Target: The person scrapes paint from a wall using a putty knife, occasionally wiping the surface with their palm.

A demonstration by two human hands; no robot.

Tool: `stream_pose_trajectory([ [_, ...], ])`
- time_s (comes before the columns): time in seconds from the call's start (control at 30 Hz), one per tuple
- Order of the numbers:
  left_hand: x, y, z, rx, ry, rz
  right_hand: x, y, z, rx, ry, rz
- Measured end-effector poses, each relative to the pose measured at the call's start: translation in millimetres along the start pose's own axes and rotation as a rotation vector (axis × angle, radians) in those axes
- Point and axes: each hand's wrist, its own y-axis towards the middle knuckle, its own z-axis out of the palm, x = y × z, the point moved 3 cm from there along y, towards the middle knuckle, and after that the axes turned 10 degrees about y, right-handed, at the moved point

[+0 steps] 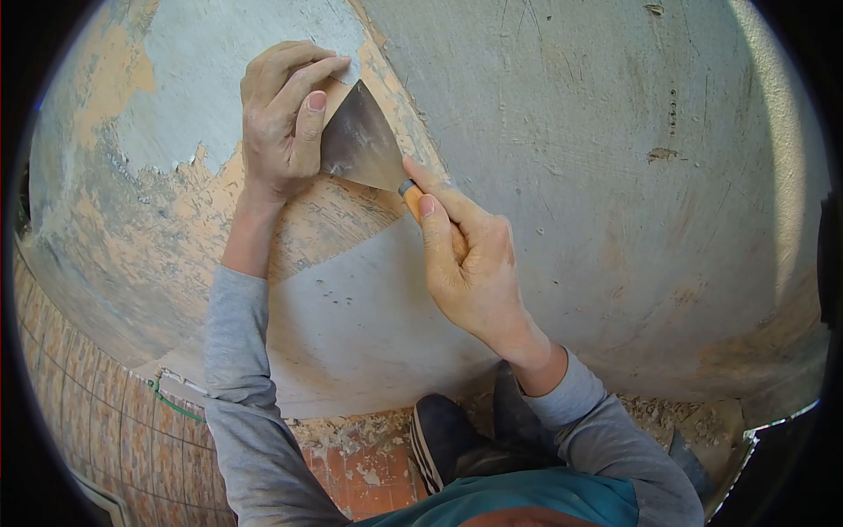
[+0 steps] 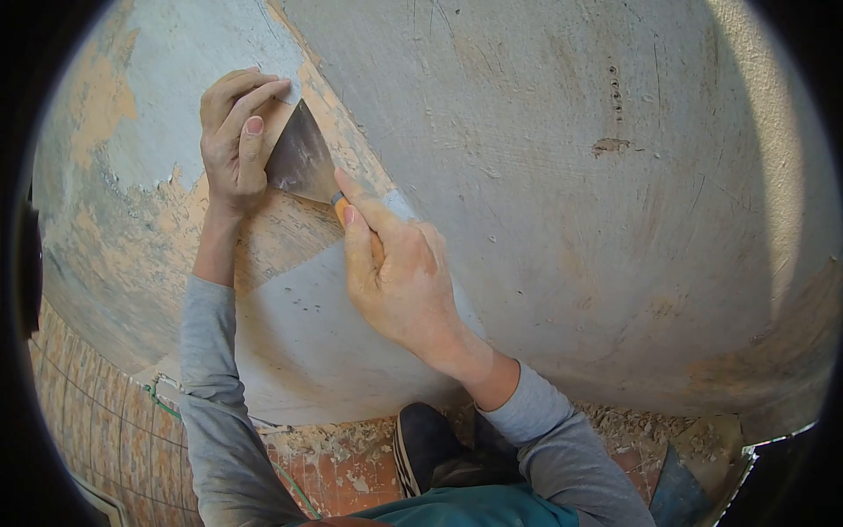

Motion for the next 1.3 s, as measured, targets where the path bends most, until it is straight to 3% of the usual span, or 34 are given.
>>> stream_pose_trajectory([
  [0.2, -1, -1, 0, 0.01, 0.04, 0.0, 4, 6, -7, -0.022, -0.008, -0.032],
  [0.5, 0, -2, 2, -0.027, -0.009, -0.006, 21, 13, -14, 0.102, -0.164, 0.185],
  [0.67, 0, -5, -2, 0.015, -0.007, -0.059, 3, 10, -14, 0.041, -0.066, 0.057],
  [0.83, -2, -4, -3, -0.021, -0.097, -0.149, 10, 7, -11, 0.077, -0.091, 0.191],
  [0.93, -9, 2, -3, -0.054, 0.05, -0.089, -9, -5, -15, 0.006, -0.049, 0.074],
  [1.03, -14, 5, 3, -0.058, 0.044, -0.173, -10, -11, -19, -0.027, -0.08, 0.049],
  [1.13, -25, 11, 3, -0.006, 0.189, -0.11, -6, -14, -17, -0.071, -0.098, 0.016],
  [1.3, -40, 22, 1, 0.097, 0.431, -0.18, -9, -8, -6, -0.13, -0.05, -0.061],
])
